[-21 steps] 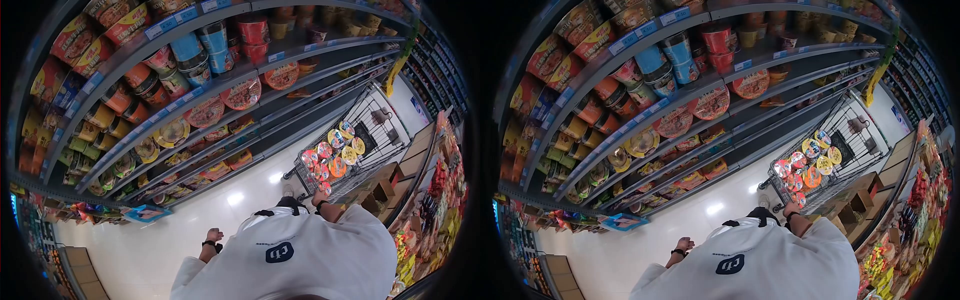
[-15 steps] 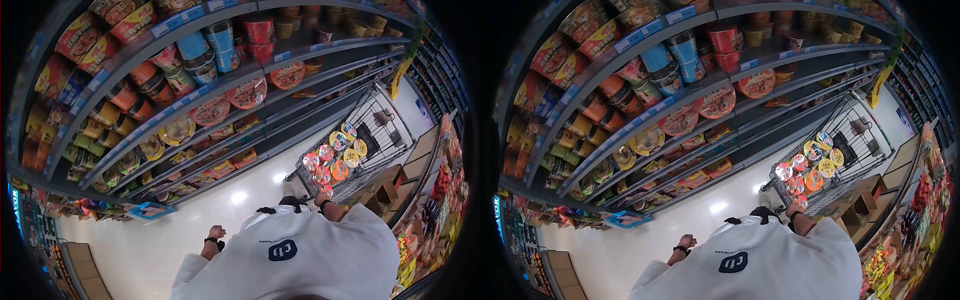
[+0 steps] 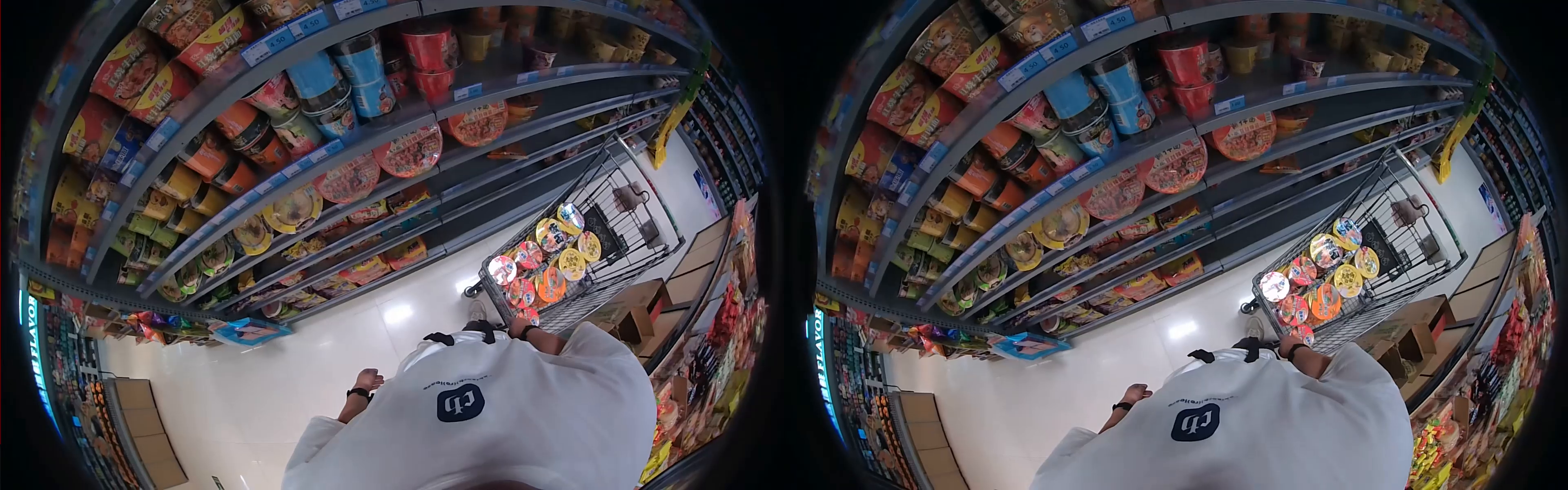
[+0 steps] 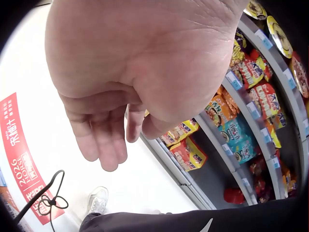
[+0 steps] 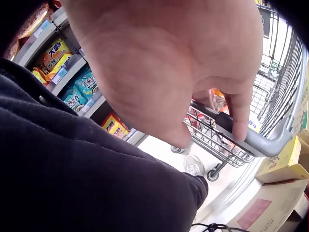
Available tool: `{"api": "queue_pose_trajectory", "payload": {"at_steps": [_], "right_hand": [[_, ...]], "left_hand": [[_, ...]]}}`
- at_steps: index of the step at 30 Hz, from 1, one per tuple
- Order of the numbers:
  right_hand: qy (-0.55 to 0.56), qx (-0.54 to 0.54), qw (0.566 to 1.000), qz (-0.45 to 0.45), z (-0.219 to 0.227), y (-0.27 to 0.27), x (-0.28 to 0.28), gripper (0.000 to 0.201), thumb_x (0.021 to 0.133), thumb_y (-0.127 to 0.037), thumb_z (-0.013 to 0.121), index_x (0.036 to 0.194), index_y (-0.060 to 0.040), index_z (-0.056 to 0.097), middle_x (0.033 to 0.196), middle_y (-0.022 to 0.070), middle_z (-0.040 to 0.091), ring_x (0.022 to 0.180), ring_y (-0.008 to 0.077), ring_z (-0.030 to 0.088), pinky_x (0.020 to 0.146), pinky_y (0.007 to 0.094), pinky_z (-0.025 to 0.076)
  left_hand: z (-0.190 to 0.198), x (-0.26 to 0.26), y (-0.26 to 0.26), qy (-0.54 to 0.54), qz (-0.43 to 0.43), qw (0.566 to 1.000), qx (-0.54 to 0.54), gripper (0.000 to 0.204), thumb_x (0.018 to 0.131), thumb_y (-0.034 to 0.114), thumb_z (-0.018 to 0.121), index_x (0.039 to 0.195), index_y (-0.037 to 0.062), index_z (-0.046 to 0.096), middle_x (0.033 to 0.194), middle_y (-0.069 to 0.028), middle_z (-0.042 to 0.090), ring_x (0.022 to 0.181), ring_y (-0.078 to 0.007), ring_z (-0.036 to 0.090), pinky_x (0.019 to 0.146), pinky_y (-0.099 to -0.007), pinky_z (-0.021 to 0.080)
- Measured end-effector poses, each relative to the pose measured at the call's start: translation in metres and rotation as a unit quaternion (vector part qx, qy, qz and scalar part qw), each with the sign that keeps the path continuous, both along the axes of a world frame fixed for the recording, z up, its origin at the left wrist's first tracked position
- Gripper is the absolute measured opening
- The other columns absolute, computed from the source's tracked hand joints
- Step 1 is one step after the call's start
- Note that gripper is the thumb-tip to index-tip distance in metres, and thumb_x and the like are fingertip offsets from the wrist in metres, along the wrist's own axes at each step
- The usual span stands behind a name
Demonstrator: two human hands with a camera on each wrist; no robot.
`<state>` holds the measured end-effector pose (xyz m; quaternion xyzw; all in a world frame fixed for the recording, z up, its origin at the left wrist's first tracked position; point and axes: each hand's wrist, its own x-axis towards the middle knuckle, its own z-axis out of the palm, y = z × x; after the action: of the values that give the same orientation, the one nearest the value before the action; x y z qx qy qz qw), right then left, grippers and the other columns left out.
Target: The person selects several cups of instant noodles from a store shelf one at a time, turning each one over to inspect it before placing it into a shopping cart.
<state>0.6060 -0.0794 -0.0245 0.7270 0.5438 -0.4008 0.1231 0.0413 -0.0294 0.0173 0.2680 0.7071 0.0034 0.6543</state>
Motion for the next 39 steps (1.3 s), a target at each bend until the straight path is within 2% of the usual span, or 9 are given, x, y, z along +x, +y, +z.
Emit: {"api": "queue_pose_trajectory", "payload": {"at_steps": [6, 13, 14, 17, 21, 25, 31, 34, 39], "right_hand": [[0.012, 0.005, 1.000, -0.003, -0.013, 0.003, 0.006, 0.079, 0.074, -0.034, 0.072, 0.142, -0.0087, 0.039, 0.114, 0.0248, 0.065, 0.106, 0.0381, 0.064, 0.091, 0.0454, 0.051], [-0.053, -0.009, 0.998, -0.022, 0.013, 0.007, 0.001, 0.067, 0.078, -0.024, 0.063, 0.141, -0.0105, 0.043, 0.113, 0.0233, 0.066, 0.104, 0.0367, 0.065, 0.089, 0.0456, 0.052], [-0.055, -0.004, 0.998, -0.029, 0.018, 0.006, 0.003, 0.065, 0.079, -0.020, 0.060, 0.141, -0.0109, 0.044, 0.111, 0.0229, 0.066, 0.103, 0.0365, 0.065, 0.088, 0.0458, 0.052], [-0.051, 0.001, 0.998, -0.036, 0.023, 0.004, 0.010, 0.063, 0.079, -0.015, 0.056, 0.141, -0.0115, 0.045, 0.108, 0.0225, 0.067, 0.101, 0.0363, 0.066, 0.087, 0.0463, 0.052], [-0.049, 0.018, 0.998, -0.016, 0.028, -0.002, 0.032, 0.060, 0.080, -0.013, 0.052, 0.140, -0.0124, 0.047, 0.105, 0.0223, 0.068, 0.098, 0.0363, 0.066, 0.085, 0.0467, 0.053], [-0.017, 0.027, 0.999, -0.003, 0.034, -0.003, 0.054, 0.060, 0.079, -0.014, 0.052, 0.139, -0.0137, 0.049, 0.107, 0.0214, 0.067, 0.100, 0.0360, 0.065, 0.086, 0.0454, 0.052], [-0.023, 0.001, 1.000, -0.005, 0.026, 0.001, 0.088, 0.051, 0.080, -0.011, 0.053, 0.131, -0.0165, 0.059, 0.109, 0.0173, 0.068, 0.102, 0.0322, 0.066, 0.088, 0.0437, 0.052], [-0.009, -0.024, 0.999, 0.042, 0.019, 0.007, 0.114, 0.035, 0.086, -0.014, 0.051, 0.117, -0.0086, 0.065, 0.108, 0.0150, 0.070, 0.100, 0.0298, 0.067, 0.085, 0.0419, 0.053], [-0.031, 0.006, 0.999, 0.034, 0.026, 0.009, 0.134, 0.031, 0.086, -0.014, 0.049, 0.109, -0.0090, 0.068, 0.107, 0.0146, 0.070, 0.096, 0.0308, 0.068, 0.084, 0.0421, 0.054]], "left_hand": [[0.015, 0.009, -0.004, -0.003, 0.042, 0.999, 0.003, 0.032, 0.097, 0.026, 0.043, 0.116, 0.0033, 0.055, 0.101, -0.0134, 0.067, 0.084, -0.0243, 0.068, 0.070, -0.0382, 0.054], [0.010, 0.013, -0.007, 0.003, 0.041, 0.999, -0.004, 0.035, 0.098, 0.026, 0.042, 0.121, 0.0024, 0.053, 0.101, -0.0140, 0.067, 0.085, -0.0247, 0.068, 0.070, -0.0383, 0.054], [0.010, 0.013, -0.005, 0.001, 0.025, 0.999, -0.028, 0.040, 0.098, 0.026, 0.043, 0.129, 0.0022, 0.049, 0.102, -0.0144, 0.067, 0.085, -0.0247, 0.068, 0.072, -0.0386, 0.055], [0.016, 0.015, -0.007, -0.002, 0.024, 0.999, -0.026, 0.027, 0.097, 0.025, 0.044, 0.110, 0.0032, 0.055, 0.100, -0.0139, 0.067, 0.082, -0.0237, 0.068, 0.067, -0.0369, 0.054], [0.006, 0.014, 0.006, 0.022, 0.018, 0.997, -0.075, 0.020, 0.096, 0.021, 0.044, 0.100, 0.0044, 0.054, 0.088, -0.0114, 0.064, 0.071, -0.0216, 0.067, 0.054, -0.0321, 0.052], [0.021, 0.043, 0.031, 0.037, 0.064, 0.997, -0.017, 0.018, 0.095, 0.020, 0.044, 0.097, 0.0055, 0.054, 0.084, -0.0094, 0.064, 0.070, -0.0208, 0.067, 0.055, -0.0326, 0.052], [0.038, 0.107, 0.075, 0.020, 0.030, 0.998, 0.058, 0.033, 0.098, 0.028, 0.049, 0.119, 0.0034, 0.052, 0.089, -0.0092, 0.067, 0.074, -0.0194, 0.068, 0.061, -0.0309, 0.054], [0.040, 0.128, 0.088, 0.021, 0.015, 0.996, 0.084, 0.033, 0.099, 0.030, 0.050, 0.119, 0.0043, 0.052, 0.092, -0.0104, 0.067, 0.076, -0.0198, 0.068, 0.061, -0.0307, 0.054], [0.039, 0.150, 0.092, -0.004, 0.058, 0.995, 0.084, 0.035, 0.100, 0.031, 0.050, 0.122, 0.0041, 0.051, 0.095, -0.0114, 0.068, 0.081, -0.0212, 0.069, 0.065, -0.0320, 0.055]]}}
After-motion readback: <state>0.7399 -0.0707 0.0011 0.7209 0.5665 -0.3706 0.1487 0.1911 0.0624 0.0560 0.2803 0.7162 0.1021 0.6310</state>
